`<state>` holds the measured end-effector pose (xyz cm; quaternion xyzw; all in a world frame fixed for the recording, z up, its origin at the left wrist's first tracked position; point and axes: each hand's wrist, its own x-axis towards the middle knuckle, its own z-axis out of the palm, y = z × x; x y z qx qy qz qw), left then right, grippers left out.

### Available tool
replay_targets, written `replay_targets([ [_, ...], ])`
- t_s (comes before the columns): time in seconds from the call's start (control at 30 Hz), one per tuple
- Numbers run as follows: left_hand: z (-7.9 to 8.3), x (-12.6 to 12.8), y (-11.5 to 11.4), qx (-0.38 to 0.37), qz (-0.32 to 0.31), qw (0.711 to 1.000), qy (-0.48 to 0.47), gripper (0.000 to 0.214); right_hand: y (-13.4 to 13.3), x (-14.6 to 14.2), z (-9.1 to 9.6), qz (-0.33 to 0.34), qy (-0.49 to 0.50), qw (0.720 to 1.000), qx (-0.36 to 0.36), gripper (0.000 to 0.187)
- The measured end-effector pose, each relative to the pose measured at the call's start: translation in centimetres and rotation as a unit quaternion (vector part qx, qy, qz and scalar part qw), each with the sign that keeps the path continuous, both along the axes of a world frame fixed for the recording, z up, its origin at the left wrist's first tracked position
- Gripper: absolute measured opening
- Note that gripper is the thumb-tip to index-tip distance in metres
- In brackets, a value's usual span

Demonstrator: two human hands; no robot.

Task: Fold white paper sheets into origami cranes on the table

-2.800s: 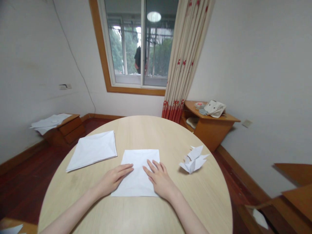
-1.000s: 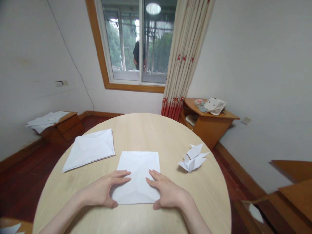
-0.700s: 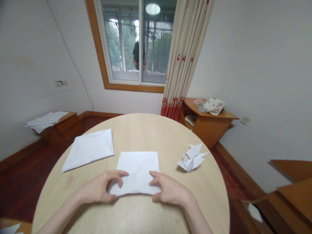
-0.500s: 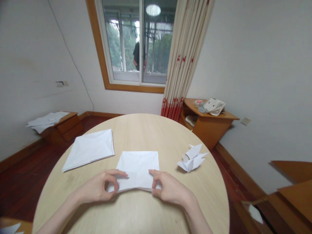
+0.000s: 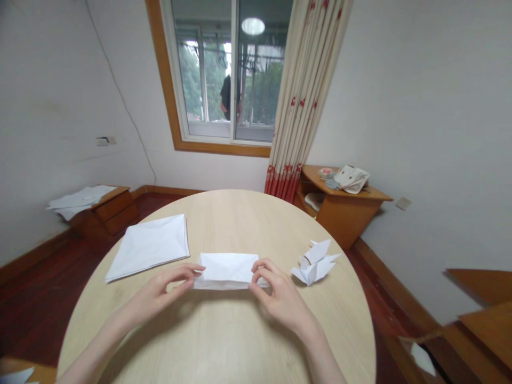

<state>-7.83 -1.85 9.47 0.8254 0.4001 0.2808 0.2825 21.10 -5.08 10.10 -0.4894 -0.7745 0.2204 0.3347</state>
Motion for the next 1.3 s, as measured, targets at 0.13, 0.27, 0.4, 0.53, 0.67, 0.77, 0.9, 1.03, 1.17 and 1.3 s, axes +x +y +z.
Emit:
replay_targets([
  [0.13, -0.1, 0.1, -0.1, 0.002, 0.026, 1.000, 0.010, 0.028, 0.2, 0.0, -0.2, -0.026, -0.011, 0.999, 0.025, 0.017],
  [0.27, -0.5, 0.1, 0.1, 0.036, 0.038, 0.998, 0.027, 0.030, 0.6, -0.1, -0.7, -0.047, -0.028, 0.997, 0.051, 0.016],
  [0.4, -1.0, 0.3, 0.6, 0.047, 0.057, 0.997, 0.034, 0.030, 1.1, -0.5, -1.5, -0.070, -0.047, 0.994, 0.076, 0.019],
  [0.53, -1.9, 0.5, 1.1, 0.080, 0.075, 0.992, 0.056, 0.025, 1.5, -0.8, -2.4, -0.084, -0.084, 0.989, 0.087, 0.021],
  [0.67, -3.2, 0.9, 1.6, 0.201, 0.092, 0.972, 0.078, 0.024, 1.8, -1.1, -3.3, -0.101, -0.115, 0.982, 0.114, 0.023],
  [0.77, -4.0, 1.4, 1.6, 0.293, 0.110, 0.944, 0.100, 0.030, 1.9, -1.3, -3.9, -0.104, -0.136, 0.974, 0.147, 0.028],
  [0.9, -4.8, 2.1, 1.1, 0.356, 0.132, 0.918, 0.117, 0.038, 2.0, -1.9, -4.7, -0.103, -0.172, 0.960, 0.197, 0.031],
  [1.03, -5.9, 2.7, 0.8, 0.363, 0.137, 0.913, 0.129, 0.045, 2.1, -2.6, -5.5, -0.091, -0.203, 0.950, 0.218, 0.034],
  [1.17, -7.2, 3.3, 0.7, 0.336, 0.126, 0.922, 0.148, 0.048, 2.1, -3.3, -6.4, -0.080, -0.219, 0.951, 0.203, 0.038],
  [1.3, -8.6, 4.1, 0.6, 0.287, 0.116, 0.938, 0.156, 0.050, 2.1, -4.1, -7.4, -0.053, -0.230, 0.956, 0.174, 0.044],
])
